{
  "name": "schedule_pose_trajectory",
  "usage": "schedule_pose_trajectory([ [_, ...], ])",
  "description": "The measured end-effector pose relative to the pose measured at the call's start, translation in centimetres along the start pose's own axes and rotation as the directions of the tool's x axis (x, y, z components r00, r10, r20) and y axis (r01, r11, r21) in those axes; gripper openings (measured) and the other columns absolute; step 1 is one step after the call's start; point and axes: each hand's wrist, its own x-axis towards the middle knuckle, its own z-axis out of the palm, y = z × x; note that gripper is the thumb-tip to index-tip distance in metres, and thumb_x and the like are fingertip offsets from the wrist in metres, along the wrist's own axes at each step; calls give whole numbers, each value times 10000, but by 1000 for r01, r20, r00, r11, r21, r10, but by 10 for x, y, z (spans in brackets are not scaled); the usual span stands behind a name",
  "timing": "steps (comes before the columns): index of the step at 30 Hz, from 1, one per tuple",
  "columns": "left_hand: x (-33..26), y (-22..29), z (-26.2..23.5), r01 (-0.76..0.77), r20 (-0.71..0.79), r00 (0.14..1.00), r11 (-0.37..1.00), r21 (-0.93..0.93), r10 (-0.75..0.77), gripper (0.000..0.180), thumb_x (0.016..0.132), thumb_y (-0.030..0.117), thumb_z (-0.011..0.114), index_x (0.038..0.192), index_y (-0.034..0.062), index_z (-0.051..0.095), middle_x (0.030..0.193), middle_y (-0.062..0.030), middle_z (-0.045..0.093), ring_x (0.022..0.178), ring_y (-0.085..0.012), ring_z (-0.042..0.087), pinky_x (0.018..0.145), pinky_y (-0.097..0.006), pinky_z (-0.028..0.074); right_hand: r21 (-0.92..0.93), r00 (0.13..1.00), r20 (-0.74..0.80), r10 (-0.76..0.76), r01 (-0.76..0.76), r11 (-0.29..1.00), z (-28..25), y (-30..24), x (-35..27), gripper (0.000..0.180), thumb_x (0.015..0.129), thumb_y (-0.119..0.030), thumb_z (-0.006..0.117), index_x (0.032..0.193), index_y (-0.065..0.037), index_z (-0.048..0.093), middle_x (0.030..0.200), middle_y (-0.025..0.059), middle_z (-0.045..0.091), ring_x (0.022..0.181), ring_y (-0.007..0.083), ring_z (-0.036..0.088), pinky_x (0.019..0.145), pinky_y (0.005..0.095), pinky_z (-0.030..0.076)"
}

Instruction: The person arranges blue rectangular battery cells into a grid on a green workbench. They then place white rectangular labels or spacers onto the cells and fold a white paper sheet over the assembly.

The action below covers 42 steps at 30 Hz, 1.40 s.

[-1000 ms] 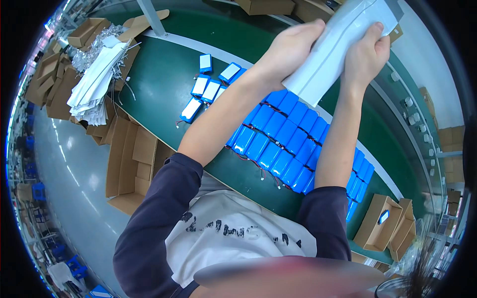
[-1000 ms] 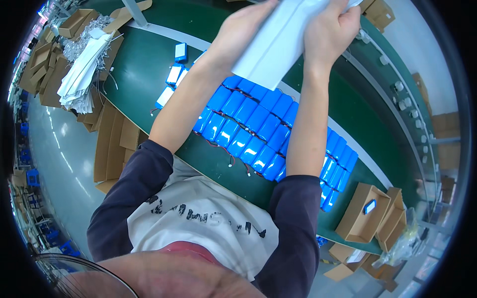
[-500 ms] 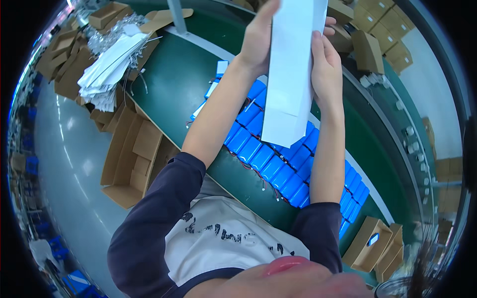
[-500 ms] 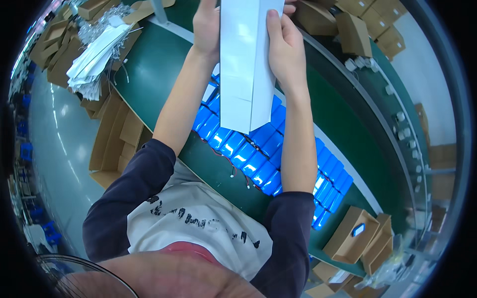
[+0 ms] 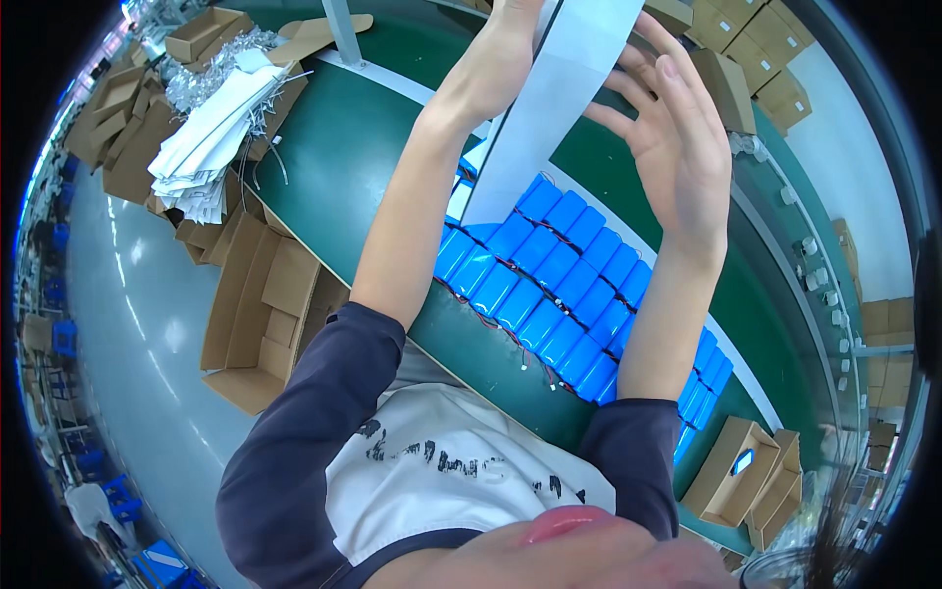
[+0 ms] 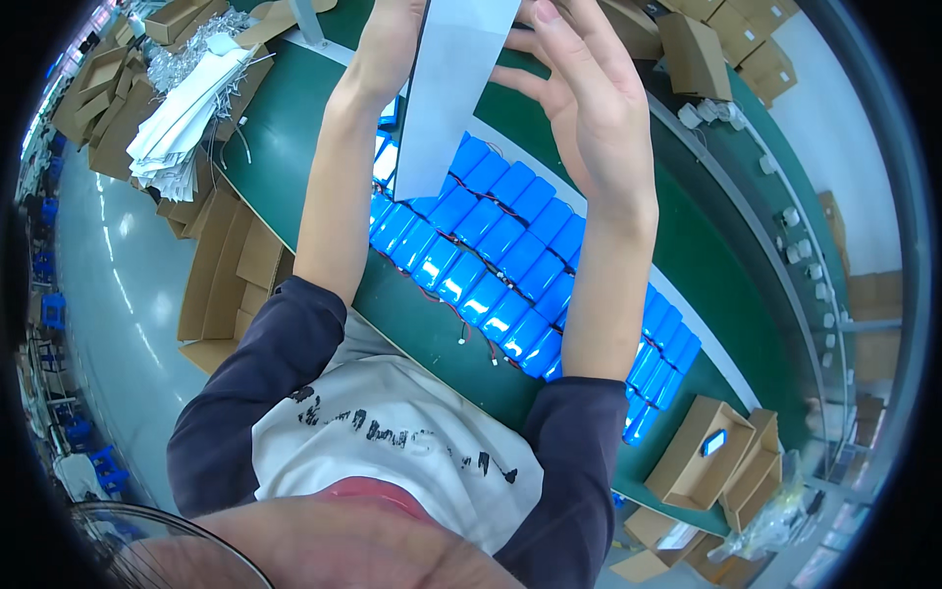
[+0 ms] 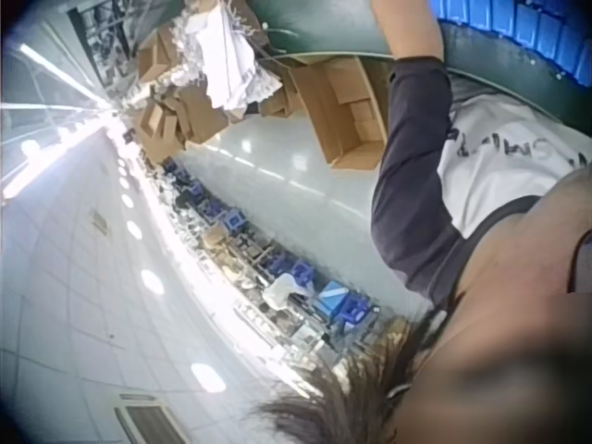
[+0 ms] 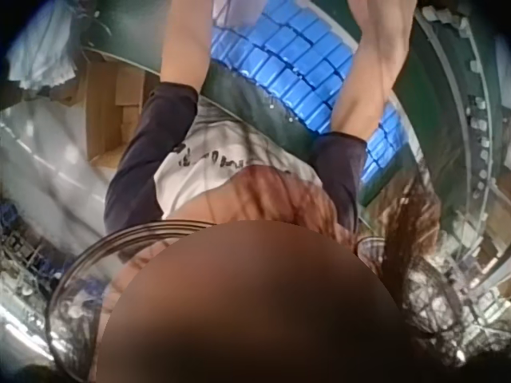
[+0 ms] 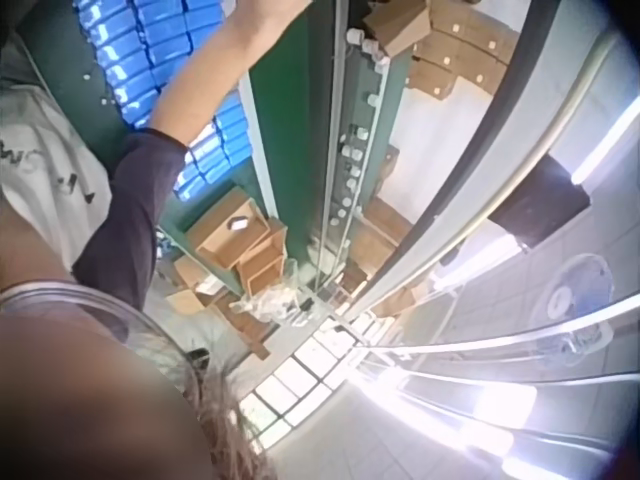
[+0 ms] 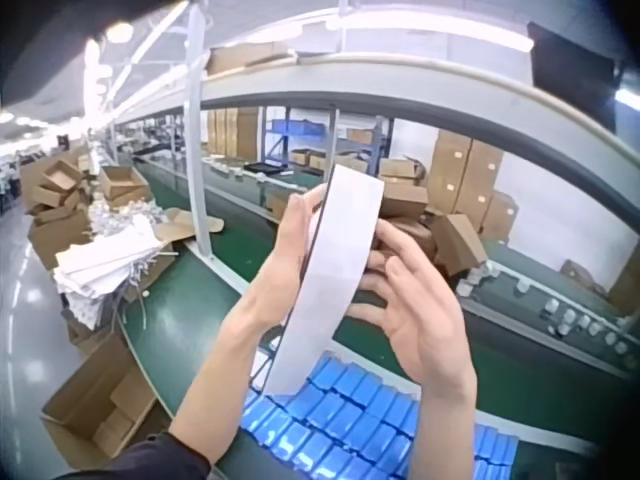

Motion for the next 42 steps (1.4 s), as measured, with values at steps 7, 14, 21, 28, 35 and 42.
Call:
schedule_pose_trajectory([
  [7, 0, -6, -14, -63, 59, 997, 996, 68, 59, 750, 1133, 632, 174, 1586, 59, 346, 1377, -138, 611, 1229, -215, 647, 1058, -356, 542, 123, 998, 33, 45, -49, 991, 7, 6, 0, 647, 1094, -174, 542, 1656, -14, 265, 1377, 180, 588, 1249, 260, 623, 989, 451, 585],
  [14, -4, -1, -22, -134, -155, 959, 863, 488, 236, 689, 1168, 542, 203, 1531, 4, 435, 1394, -159, 599, 1274, -252, 598, 1133, -370, 456, 78, 991, 105, 83, -91, 993, 10, -5, -4, 667, 1095, -170, 546, 1665, -32, 227, 1450, 217, 533, 1275, 284, 603, 964, 481, 621],
  [21, -19, 46, -67, -160, -221, 666, 426, 891, 713, 532, 1195, 364, 288, 1378, -44, 576, 1251, -172, 661, 1213, -264, 609, 1104, -369, 432, -292, 995, 79, 59, -33, 956, 8, -26, -13, 496, 1125, -295, 496, 1551, -41, 499, 1293, 115, 657, 1176, 196, 632, 733, 296, 605],
  [28, -128, 120, -49, 53, -117, 968, 275, 960, 223, 367, 1139, 290, 465, 1206, 14, 697, 913, -89, 725, 813, -148, 676, 742, -315, 530, -664, 934, 103, 343, -192, 723, 0, 10, -6, 393, 1083, -403, 586, 1352, -132, 683, 1132, -16, 681, 1009, 69, 622, 644, 198, 506],
  [35, -271, 91, -46, 300, -133, 783, 182, 936, -607, 344, 1046, 156, 575, 1378, 137, 661, 758, -164, 683, 694, -348, 686, 642, -430, 518, -748, 622, 177, 763, -419, 515, 16, 99, -48, 422, 1059, -466, 612, 1266, -112, 709, 884, 13, 648, 774, 114, 601, 604, 289, 491],
  [42, -296, 57, -45, 409, -299, 812, 123, 904, -501, 440, 1056, 199, 588, 1493, 248, 574, 712, -141, 655, 663, -322, 679, 630, -424, 518, -770, 582, 96, 807, -470, 431, 28, 129, -53, 458, 1048, -500, 627, 1313, -134, 703, 1003, 26, 692, 829, 98, 576, 627, 260, 471],
])
